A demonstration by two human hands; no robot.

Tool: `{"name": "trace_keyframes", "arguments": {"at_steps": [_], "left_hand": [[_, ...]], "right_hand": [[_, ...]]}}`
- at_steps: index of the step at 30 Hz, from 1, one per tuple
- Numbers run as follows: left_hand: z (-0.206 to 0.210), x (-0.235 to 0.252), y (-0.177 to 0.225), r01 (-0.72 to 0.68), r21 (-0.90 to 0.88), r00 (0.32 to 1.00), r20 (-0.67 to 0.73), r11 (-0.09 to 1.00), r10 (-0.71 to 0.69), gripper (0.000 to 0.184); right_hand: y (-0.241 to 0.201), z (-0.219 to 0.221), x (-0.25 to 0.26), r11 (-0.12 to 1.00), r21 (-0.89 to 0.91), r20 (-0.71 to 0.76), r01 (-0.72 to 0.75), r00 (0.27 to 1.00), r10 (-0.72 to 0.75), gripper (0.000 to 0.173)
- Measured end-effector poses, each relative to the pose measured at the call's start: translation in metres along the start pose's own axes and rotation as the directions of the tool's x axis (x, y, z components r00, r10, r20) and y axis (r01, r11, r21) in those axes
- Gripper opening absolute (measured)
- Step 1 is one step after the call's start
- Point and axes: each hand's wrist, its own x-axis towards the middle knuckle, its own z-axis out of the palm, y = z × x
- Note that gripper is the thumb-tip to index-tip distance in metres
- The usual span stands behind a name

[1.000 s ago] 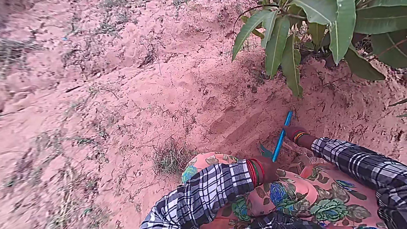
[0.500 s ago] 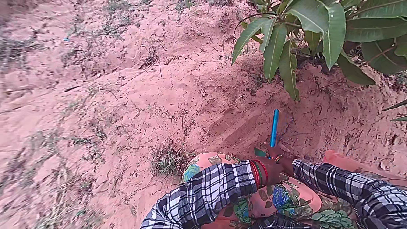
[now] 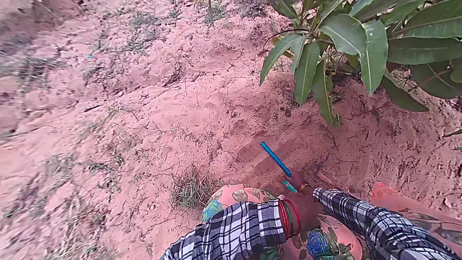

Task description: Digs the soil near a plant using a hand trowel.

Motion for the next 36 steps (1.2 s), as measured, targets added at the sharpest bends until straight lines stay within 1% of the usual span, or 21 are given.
{"name": "trace_keyframes", "arguments": {"at_steps": [1, 2, 3, 4, 5, 8, 10, 13, 14, 15, 16, 17, 18, 20, 21, 23, 25, 27, 30, 33, 36], "left_hand": [[-0.003, 0.001, -0.001, -0.004, 0.011, 1.0, 0.018, 1.0, 0.004, 0.05], [-0.004, 0.003, -0.004, -0.011, 0.007, 1.0, 0.015, 1.0, 0.011, 0.051], [-0.002, 0.007, -0.009, -0.01, -0.008, 1.0, -0.009, 1.0, 0.01, 0.051], [-0.001, 0.01, -0.013, 0.003, -0.024, 1.0, -0.023, 1.0, -0.004, 0.053], [-0.001, 0.012, -0.015, 0.026, -0.029, 0.999, -0.019, 0.999, -0.027, 0.054], [-0.017, 0.003, -0.008, 0.083, -0.048, 0.996, 0.041, 0.995, -0.081, 0.053], [-0.021, -0.001, -0.008, 0.041, -0.059, 0.998, 0.046, 0.997, -0.038, 0.052], [-0.012, 0.006, -0.018, -0.003, -0.037, 1.0, -0.013, 0.999, 0.002, 0.051], [-0.01, 0.008, -0.021, 0.0, -0.04, 1.0, -0.026, 0.999, -0.001, 0.05], [-0.009, 0.009, -0.022, 0.009, -0.041, 0.999, -0.033, 0.999, -0.01, 0.051], [-0.009, 0.009, -0.021, 0.017, -0.042, 0.999, -0.026, 0.999, -0.018, 0.052], [-0.009, 0.01, -0.021, 0.027, -0.03, 0.999, -0.027, 0.999, -0.028, 0.052], [-0.009, 0.012, -0.022, 0.052, -0.015, 0.998, -0.026, 0.999, -0.053, 0.052], [-0.007, 0.016, -0.024, 0.078, 0.001, 0.996, -0.033, 0.997, -0.078, 0.052], [-0.004, 0.018, -0.026, 0.078, 0.01, 0.996, -0.043, 0.997, -0.077, 0.051], [-0.002, 0.017, -0.024, 0.084, 0.021, 0.995, -0.048, 0.996, -0.083, 0.051], [-0.003, 0.006, -0.014, 0.093, 0.022, 0.996, -0.014, 0.995, -0.093, 0.053], [-0.003, -0.007, -0.003, 0.054, 0.018, 0.999, -0.005, 0.998, -0.054, 0.05], [-0.008, -0.018, 0.01, -0.014, 0.005, 1.0, 0.007, 1.0, 0.014, 0.045], [-0.008, -0.013, 0.008, -0.022, 0.021, 1.0, 0.017, 1.0, 0.022, 0.043], [-0.015, -0.007, 0.006, 0.056, 0.004, 0.995, 0.082, 0.998, -0.057, 0.044]], "right_hand": [[0.056, 0.045, 0.055, 0.968, -0.035, -0.395, 0.249, 0.886, -0.242, 0.053], [0.07, 0.047, 0.09, 0.979, 0.107, -0.341, 0.171, 0.932, -0.125, 0.055], [0.07, 0.042, 0.111, 0.973, 0.228, -0.262, 0.046, 0.965, 0.016, 0.056], [0.068, 0.036, 0.123, 0.952, 0.303, -0.231, -0.027, 0.968, 0.101, 0.055], [0.066, 0.029, 0.128, 0.935, 0.351, -0.227, -0.052, 0.964, 0.139, 0.054], [0.064, -0.004, 0.137, 0.906, 0.423, -0.287, -0.001, 0.948, 0.135, 0.053], [0.055, -0.04, 0.145, 0.873, 0.483, -0.357, 0.062, 0.925, 0.132, 0.052], [0.031, -0.112, 0.158, 0.849, 0.498, -0.514, 0.175, 0.849, 0.127, 0.055], [0.034, -0.13, 0.168, 0.863, 0.44, -0.593, 0.251, 0.803, 0.069, 0.06], [0.047, -0.136, 0.188, 0.869, 0.334, -0.717, 0.364, 0.697, -0.017, 0.062], [0.059, -0.134, 0.221, 0.827, 0.216, -0.871, 0.518, 0.486, -0.077, 0.057], [0.049, -0.159, 0.201, 0.804, 0.426, -0.67, 0.416, 0.742, -0.029, 0.049], [0.032, -0.177, 0.186, 0.766, 0.574, -0.502, 0.291, 0.863, 0.049, 0.044], [0.001, -0.164, 0.164, 0.676, 0.715, -0.347, 0.178, 0.93, 0.122, 0.042], [-0.002, -0.143, 0.159, 0.638, 0.752, -0.304, 0.162, 0.945, 0.118, 0.044], [0.003, -0.092, 0.147, 0.628, 0.764, -0.251, 0.15, 0.965, 0.075, 0.041], [0.012, -0.038, 0.142, 0.681, 0.718, -0.223, 0.147, 0.974, 0.024, 0.043], [0.011, 0.005, 0.134, 0.768, 0.626, -0.171, 0.135, 0.985, -0.033, 0.047], [-0.012, 0.037, 0.118, 0.829, 0.526, -0.081, 0.19, 0.981, -0.174, 0.049], [-0.038, 0.07, 0.123, 0.781, 0.573, -0.026, 0.249, 0.958, -0.286, 0.045], [-0.053, 0.104, 0.145, 0.732, 0.642, 0.017, 0.228, 0.95, -0.311, 0.043]]}}
